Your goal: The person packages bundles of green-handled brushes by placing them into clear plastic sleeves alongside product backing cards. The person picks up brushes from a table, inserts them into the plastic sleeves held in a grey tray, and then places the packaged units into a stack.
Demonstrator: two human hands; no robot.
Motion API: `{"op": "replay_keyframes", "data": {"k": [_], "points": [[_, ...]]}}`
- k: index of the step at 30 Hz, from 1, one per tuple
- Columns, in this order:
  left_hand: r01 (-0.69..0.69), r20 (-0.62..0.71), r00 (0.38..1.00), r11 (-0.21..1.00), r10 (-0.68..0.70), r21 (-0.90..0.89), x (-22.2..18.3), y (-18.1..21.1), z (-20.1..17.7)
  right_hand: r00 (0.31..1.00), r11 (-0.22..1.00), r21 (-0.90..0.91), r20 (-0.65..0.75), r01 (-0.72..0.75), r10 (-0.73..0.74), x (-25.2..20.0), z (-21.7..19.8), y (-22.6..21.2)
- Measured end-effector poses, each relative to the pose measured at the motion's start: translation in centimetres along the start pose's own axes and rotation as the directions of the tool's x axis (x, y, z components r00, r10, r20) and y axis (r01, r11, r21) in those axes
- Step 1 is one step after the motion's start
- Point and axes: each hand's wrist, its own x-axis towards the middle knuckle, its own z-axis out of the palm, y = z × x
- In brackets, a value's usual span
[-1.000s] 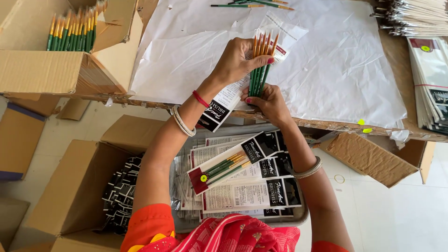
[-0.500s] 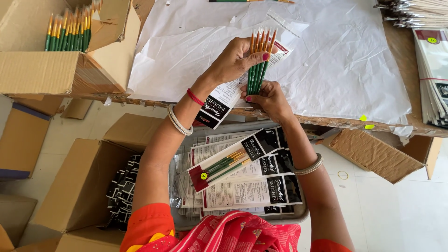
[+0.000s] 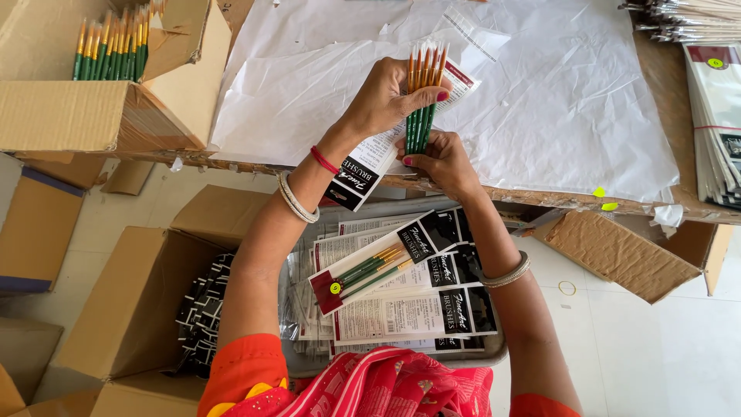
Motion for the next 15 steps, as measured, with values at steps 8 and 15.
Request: {"op": "replay_keyframes", "data": {"k": [8, 15], "points": [[-0.020, 0.053, 0.998, 1.000, 0.020, -0.004, 0.05, 0.34, -0.30, 0.999, 0.997, 0.068, -0.001, -0.045, 0.045, -0.09, 0.11, -0.41], [0.006, 0.069, 0.998, 1.000, -0.006, -0.006, 0.04, 0.55, -0.31, 0.999, 0.991, 0.136, 0.047, 0.014, -0.020, -0.08, -0.02, -0.20]]}}
